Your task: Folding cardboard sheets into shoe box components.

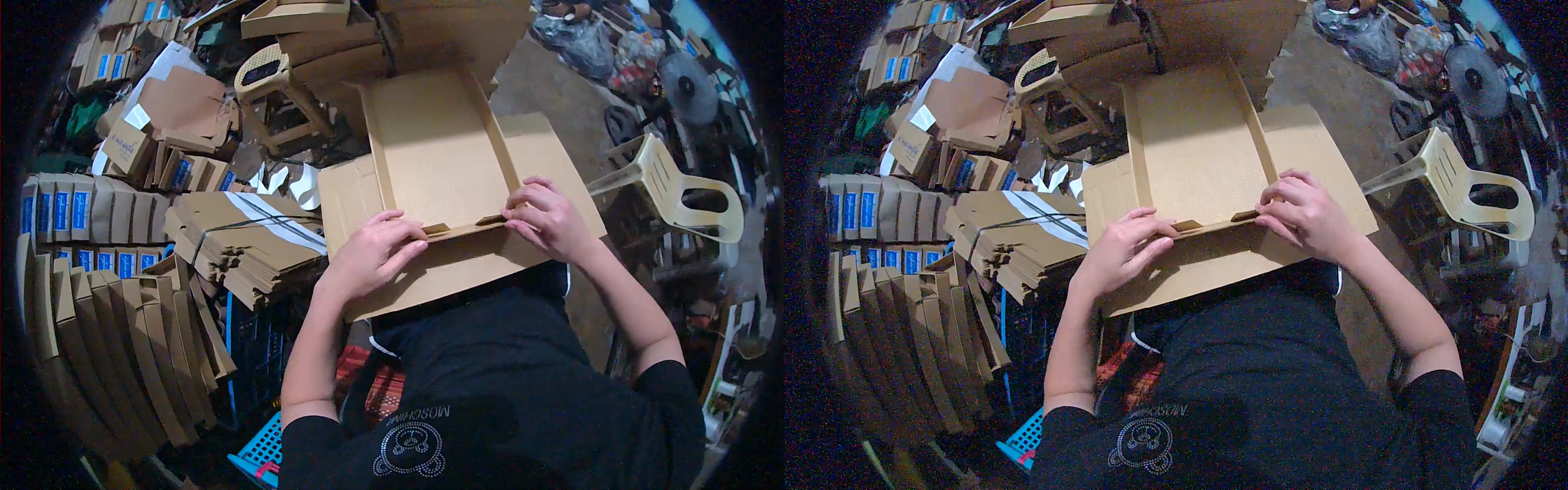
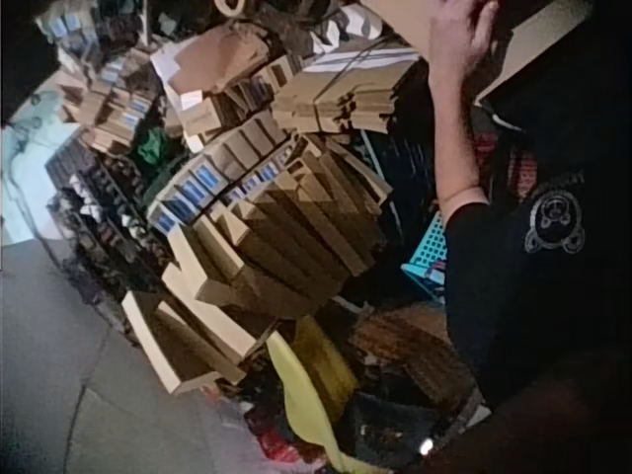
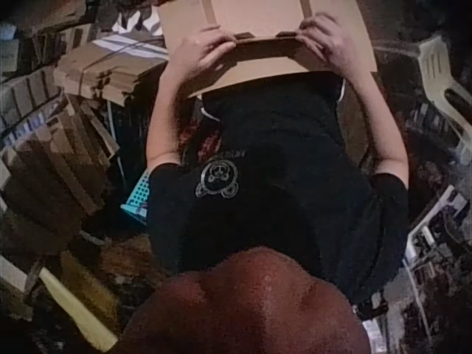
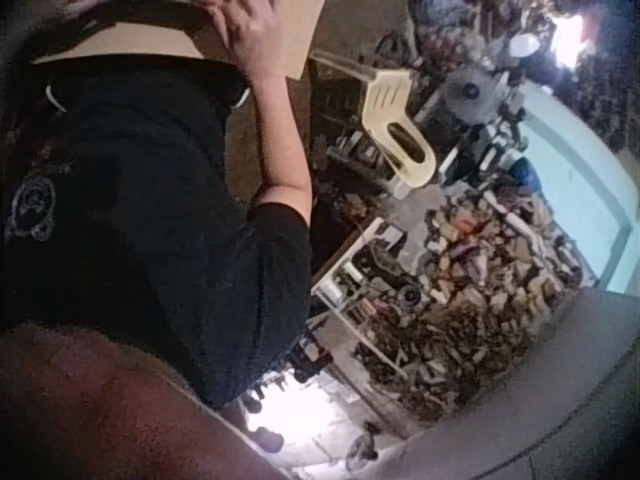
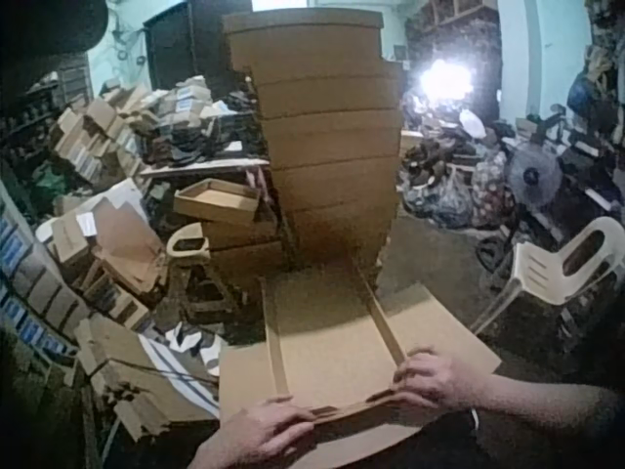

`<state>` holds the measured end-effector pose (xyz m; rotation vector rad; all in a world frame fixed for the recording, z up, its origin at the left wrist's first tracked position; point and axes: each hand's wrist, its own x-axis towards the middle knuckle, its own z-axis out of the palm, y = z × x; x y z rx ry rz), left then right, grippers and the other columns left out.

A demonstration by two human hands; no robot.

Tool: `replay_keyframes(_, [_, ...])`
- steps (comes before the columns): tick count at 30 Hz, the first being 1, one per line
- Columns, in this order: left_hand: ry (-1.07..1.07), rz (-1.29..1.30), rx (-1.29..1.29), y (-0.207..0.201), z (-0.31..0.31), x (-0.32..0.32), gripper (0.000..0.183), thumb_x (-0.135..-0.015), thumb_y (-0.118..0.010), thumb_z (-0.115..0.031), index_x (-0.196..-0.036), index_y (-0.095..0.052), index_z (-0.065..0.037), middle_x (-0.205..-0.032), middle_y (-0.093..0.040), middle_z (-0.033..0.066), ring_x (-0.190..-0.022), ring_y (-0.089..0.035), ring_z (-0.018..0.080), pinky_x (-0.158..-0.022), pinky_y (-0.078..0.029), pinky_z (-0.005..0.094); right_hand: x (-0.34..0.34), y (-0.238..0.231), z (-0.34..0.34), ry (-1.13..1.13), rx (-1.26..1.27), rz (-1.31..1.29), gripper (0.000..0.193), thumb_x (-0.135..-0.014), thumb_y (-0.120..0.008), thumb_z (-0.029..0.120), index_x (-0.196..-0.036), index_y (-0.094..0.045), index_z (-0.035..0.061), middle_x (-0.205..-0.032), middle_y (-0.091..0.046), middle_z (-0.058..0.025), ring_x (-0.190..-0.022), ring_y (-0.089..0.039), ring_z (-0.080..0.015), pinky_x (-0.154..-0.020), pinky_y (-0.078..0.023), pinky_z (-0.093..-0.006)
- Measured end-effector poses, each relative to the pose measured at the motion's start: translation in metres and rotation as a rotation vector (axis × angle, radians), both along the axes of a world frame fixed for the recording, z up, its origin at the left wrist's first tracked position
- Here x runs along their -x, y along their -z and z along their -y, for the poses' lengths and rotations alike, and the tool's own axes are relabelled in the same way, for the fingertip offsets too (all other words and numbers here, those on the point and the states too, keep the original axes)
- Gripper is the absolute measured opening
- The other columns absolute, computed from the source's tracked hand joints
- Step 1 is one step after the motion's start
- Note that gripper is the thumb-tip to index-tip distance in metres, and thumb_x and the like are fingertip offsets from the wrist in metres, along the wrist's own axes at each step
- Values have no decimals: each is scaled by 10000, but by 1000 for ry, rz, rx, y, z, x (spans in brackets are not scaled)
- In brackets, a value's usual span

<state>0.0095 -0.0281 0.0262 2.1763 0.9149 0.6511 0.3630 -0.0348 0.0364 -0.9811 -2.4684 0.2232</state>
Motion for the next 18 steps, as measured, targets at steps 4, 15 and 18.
replay_keyframes(4, [88,-44,165,-12,-3,5,224,-1064,-605,-195,-1050,-757,-31,-1060,-789,131,-1037,-727,326,-1239,-402,516,-1,-8,6,-46,-18,104,299,-931,-807,302,-1114,-756,71,-1106,-686,-65,-1076,-674,-262,-1130,-474,-500])
replay_keyframes(15, [72,-108,121,-22,-9,5,473,-818,-643,174,-1209,-749,-69,-1106,-793,139,-1017,-765,328,-905,-605,401,-3,-10,19,-22,-28,229,905,-719,-864,669,-1352,-670,53,-1278,-676,-104,-1209,-632,-312,-1159,-450,-529])
replay_keyframes(18, [-23,-55,184,-19,-5,5,428,-865,-653,150,-1217,-758,-69,-1167,-794,139,-1045,-783,292,-898,-608,378,-10,2,16,-18,-43,210,900,-723,-873,654,-1357,-669,48,-1295,-677,-110,-1211,-637,-316,-1151,-458,-529])
